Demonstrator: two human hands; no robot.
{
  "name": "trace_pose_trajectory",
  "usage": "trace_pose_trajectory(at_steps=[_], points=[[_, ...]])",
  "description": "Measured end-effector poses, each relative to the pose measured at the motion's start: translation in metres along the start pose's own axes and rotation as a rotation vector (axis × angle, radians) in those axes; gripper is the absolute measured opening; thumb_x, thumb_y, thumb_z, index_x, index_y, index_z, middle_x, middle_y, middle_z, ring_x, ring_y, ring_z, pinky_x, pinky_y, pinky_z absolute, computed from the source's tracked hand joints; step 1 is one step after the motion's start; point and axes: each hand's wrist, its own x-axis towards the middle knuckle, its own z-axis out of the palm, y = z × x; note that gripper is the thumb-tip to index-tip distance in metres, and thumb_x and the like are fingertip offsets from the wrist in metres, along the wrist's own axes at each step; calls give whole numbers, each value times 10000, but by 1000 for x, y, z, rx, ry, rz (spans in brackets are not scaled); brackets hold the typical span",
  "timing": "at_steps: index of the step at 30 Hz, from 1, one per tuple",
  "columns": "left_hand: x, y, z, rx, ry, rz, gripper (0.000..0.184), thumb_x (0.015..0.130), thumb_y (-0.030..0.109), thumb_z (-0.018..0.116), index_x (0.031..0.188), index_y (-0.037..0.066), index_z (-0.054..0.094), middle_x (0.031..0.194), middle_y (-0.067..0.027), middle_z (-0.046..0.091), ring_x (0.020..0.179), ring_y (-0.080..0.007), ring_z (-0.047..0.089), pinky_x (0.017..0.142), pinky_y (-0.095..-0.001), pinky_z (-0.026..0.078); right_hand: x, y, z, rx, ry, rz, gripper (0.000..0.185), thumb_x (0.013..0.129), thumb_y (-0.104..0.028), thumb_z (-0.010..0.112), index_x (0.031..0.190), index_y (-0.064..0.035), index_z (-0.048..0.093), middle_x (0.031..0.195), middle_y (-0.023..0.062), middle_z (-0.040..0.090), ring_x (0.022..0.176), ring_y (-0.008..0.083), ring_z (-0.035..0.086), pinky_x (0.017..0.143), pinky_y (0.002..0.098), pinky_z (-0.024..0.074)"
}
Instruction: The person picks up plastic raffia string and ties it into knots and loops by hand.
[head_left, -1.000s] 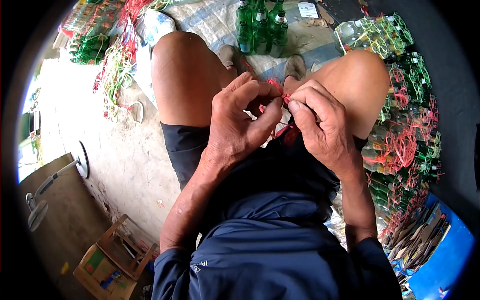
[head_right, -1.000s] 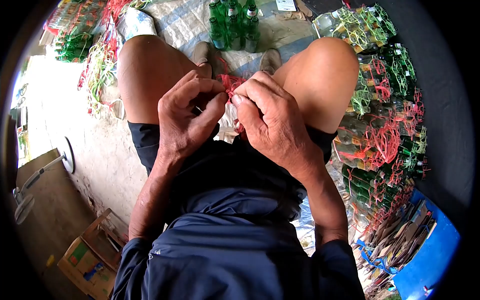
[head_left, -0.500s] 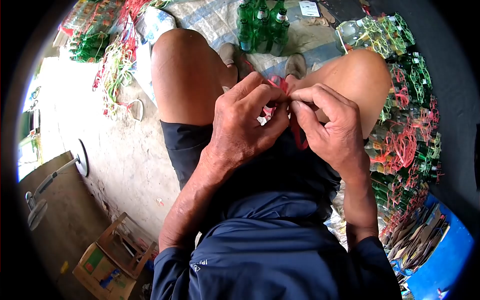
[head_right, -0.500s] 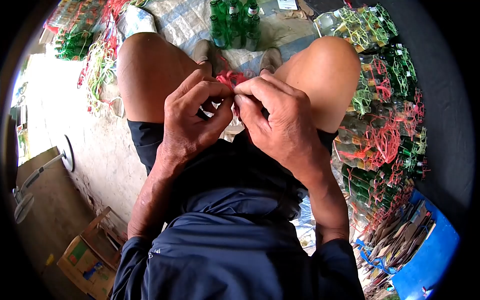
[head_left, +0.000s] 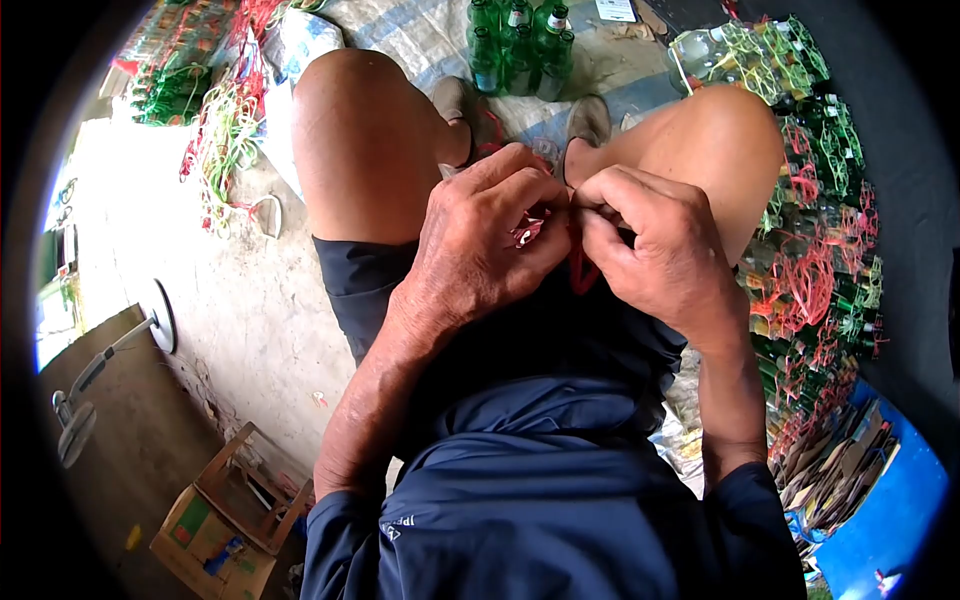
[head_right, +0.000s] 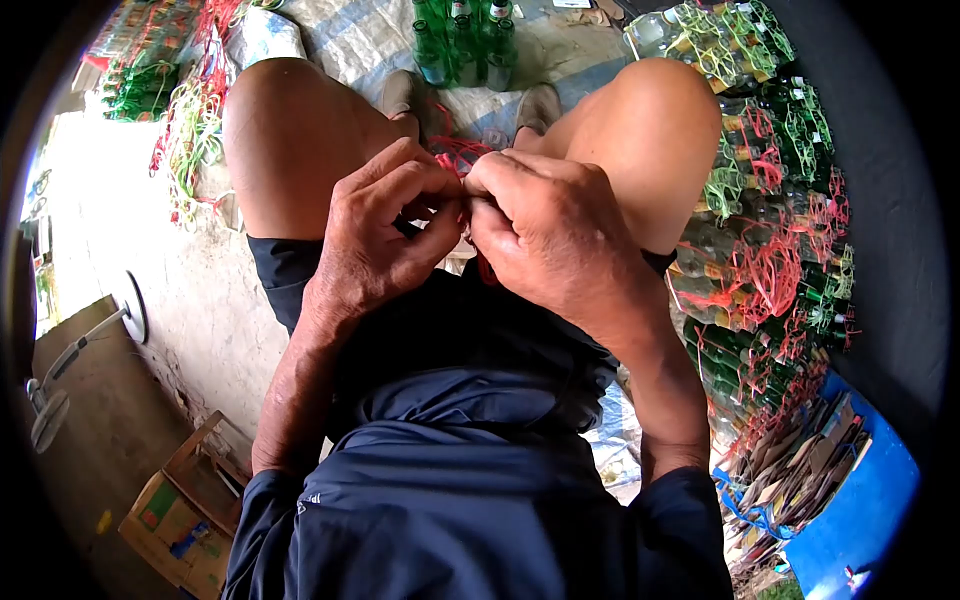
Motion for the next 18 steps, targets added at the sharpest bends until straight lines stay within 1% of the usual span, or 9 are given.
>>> trace_pose_trajectory(at_steps=[2,4,7,8,11,12,14,17,18], points=[[-1,0,0,-13,24,-10,157,791,-62,731,933,-20,678,885,-76,636,698,-146,628,612,-270,520,-1,2,5,-56,41,-57,111,859,81,645,955,26,630,805,148,674,704,267,688,651,360,541],[-1,-1,1,-51,74,-18,159,801,-70,736,940,-20,678,890,-67,629,687,-121,609,596,-253,505,-4,7,7,-23,55,-31,121,858,81,645,964,24,629,811,148,676,715,267,693,656,364,544],[0,6,3,-74,256,-63,175,801,-91,743,945,-16,677,903,-48,615,671,-79,565,564,-224,468,-8,9,10,41,102,-11,114,862,80,646,961,26,627,815,142,680,718,254,697,666,359,555],[-1,6,3,-39,300,-62,183,790,-53,765,942,11,686,875,-81,623,695,-161,628,584,-284,525,-10,9,12,65,123,-8,108,865,79,646,958,27,626,816,139,681,717,247,699,670,356,559],[-7,9,5,-16,288,-45,186,793,-95,755,938,-11,675,901,-35,610,639,-59,528,533,-213,421,-12,9,17,96,179,42,89,876,73,647,949,30,621,816,125,685,710,220,697,678,341,572],[-7,9,5,0,277,-19,165,791,-83,762,916,-7,686,842,-24,612,631,-56,525,529,-220,412,-12,9,17,85,169,37,86,879,70,649,949,30,620,817,121,685,708,212,695,679,336,574],[-10,9,7,-18,247,-58,149,791,-74,767,902,-4,697,800,-17,609,633,-55,525,533,-225,411,-13,8,15,65,149,26,80,884,63,654,947,29,617,818,114,685,702,197,691,679,327,577],[-12,12,10,-87,218,-137,126,802,-65,761,907,-6,722,755,-14,604,640,-60,534,561,-227,420,-14,8,16,68,138,11,91,880,62,659,951,25,616,821,114,679,705,206,692,671,328,572],[-12,13,10,-105,215,-154,125,806,-64,758,912,-7,724,756,-15,604,642,-62,536,566,-227,423,-14,8,17,63,156,-17,124,854,71,658,939,3,598,792,114,639,683,246,667,644,355,552]])
